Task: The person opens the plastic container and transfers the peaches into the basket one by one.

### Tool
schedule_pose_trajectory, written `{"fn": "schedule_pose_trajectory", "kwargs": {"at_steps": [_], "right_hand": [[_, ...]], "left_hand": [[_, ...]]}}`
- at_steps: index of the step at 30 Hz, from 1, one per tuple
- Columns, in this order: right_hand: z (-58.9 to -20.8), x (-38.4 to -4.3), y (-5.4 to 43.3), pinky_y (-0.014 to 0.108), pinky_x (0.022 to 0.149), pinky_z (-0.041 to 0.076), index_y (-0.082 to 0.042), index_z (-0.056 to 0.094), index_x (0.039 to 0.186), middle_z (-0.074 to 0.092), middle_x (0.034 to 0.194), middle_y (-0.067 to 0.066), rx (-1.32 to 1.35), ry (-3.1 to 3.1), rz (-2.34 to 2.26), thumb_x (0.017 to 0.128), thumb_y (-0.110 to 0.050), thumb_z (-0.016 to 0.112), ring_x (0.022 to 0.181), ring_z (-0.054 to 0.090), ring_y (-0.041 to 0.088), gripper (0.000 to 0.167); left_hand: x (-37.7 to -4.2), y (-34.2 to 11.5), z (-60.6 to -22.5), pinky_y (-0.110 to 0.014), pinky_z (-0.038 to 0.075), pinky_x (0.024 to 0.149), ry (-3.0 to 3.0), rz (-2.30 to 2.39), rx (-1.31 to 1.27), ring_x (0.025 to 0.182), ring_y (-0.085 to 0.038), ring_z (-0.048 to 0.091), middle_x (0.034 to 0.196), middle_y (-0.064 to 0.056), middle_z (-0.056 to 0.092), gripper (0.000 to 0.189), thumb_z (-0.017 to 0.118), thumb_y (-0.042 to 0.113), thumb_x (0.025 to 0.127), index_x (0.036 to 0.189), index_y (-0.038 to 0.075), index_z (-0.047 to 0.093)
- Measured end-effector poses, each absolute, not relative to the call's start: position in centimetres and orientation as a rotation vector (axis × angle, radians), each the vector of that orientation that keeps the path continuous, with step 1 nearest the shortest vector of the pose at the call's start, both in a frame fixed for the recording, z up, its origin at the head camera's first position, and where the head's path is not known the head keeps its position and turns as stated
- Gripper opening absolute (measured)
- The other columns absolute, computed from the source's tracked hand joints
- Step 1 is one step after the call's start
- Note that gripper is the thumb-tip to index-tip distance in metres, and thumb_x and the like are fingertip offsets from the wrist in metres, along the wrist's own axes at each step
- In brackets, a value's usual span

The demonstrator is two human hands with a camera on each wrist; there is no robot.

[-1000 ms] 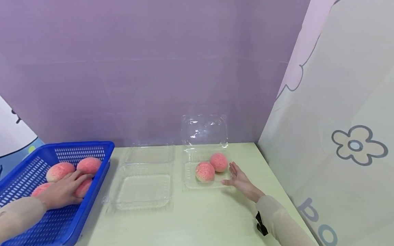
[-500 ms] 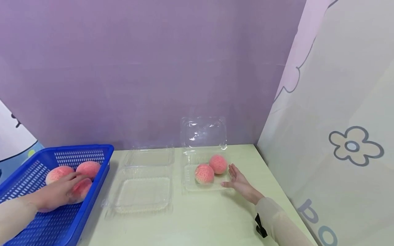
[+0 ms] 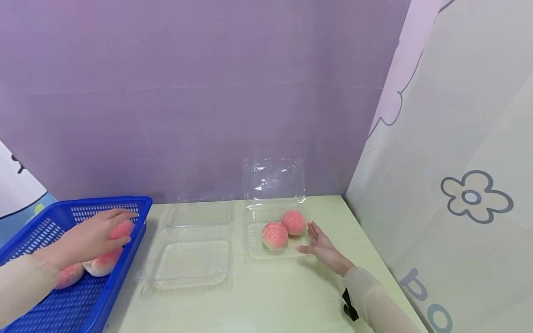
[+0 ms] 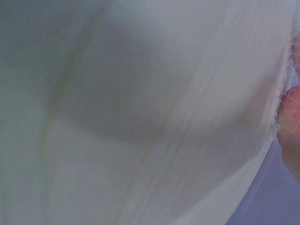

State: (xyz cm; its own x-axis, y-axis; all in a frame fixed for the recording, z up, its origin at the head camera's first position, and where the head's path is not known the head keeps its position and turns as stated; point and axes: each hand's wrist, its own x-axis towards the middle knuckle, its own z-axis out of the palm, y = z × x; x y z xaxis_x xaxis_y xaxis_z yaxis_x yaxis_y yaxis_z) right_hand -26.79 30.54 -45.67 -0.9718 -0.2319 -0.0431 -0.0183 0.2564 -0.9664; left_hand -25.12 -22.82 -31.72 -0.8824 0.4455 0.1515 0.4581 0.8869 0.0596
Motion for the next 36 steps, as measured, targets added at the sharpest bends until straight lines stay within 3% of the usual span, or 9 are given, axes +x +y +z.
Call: {"fn": "schedule_pose_trajectory", "kwargs": {"at_steps": [3,7,17,36], "right_hand": [[-45.7,-26.9,30.6,0.047,0.112,0.008,-0.004,-0.013,0.145,-0.005,0.153,0.017,-0.221,2.35,-1.799,0.082,-0.014,0.066,0.14,-0.001,0.035,0.101],[-45.7,-27.0,30.6,0.047,0.112,0.009,-0.003,-0.012,0.145,-0.004,0.153,0.018,-0.217,2.352,-1.797,0.082,-0.013,0.067,0.14,-0.001,0.035,0.101],[-45.6,-26.9,30.6,0.048,0.112,0.009,-0.005,-0.012,0.145,-0.005,0.153,0.017,-0.231,2.35,-1.796,0.082,-0.014,0.066,0.14,0.0,0.035,0.101],[-45.6,-26.7,30.5,0.047,0.113,0.009,-0.004,-0.012,0.145,-0.006,0.154,0.015,-0.238,2.339,-1.822,0.083,-0.012,0.065,0.14,-0.001,0.034,0.1]], "left_hand": [[-25.2,-21.0,-31.8,-0.055,0.044,0.088,-2.818,-0.135,-0.818,0.113,-0.042,0.049,0.123,-0.023,0.053,0.051,0.068,0.022,0.08,0.124,0.001,0.054],[-25.0,-18.5,-32.2,-0.052,0.048,0.084,-2.794,-0.165,-0.862,0.111,-0.04,0.052,0.122,-0.021,0.054,0.049,0.068,0.024,0.079,0.123,0.003,0.055],[-24.8,-14.4,-32.1,-0.051,0.043,0.094,-2.871,-0.279,-0.901,0.115,-0.034,0.051,0.126,-0.014,0.054,0.046,0.064,0.027,0.084,0.125,0.008,0.054],[-27.2,-5.6,-32.7,-0.04,0.046,0.09,-2.866,-0.329,-1.072,0.109,-0.025,0.055,0.12,-0.006,0.057,0.038,0.06,0.023,0.085,0.12,0.009,0.057]]}}
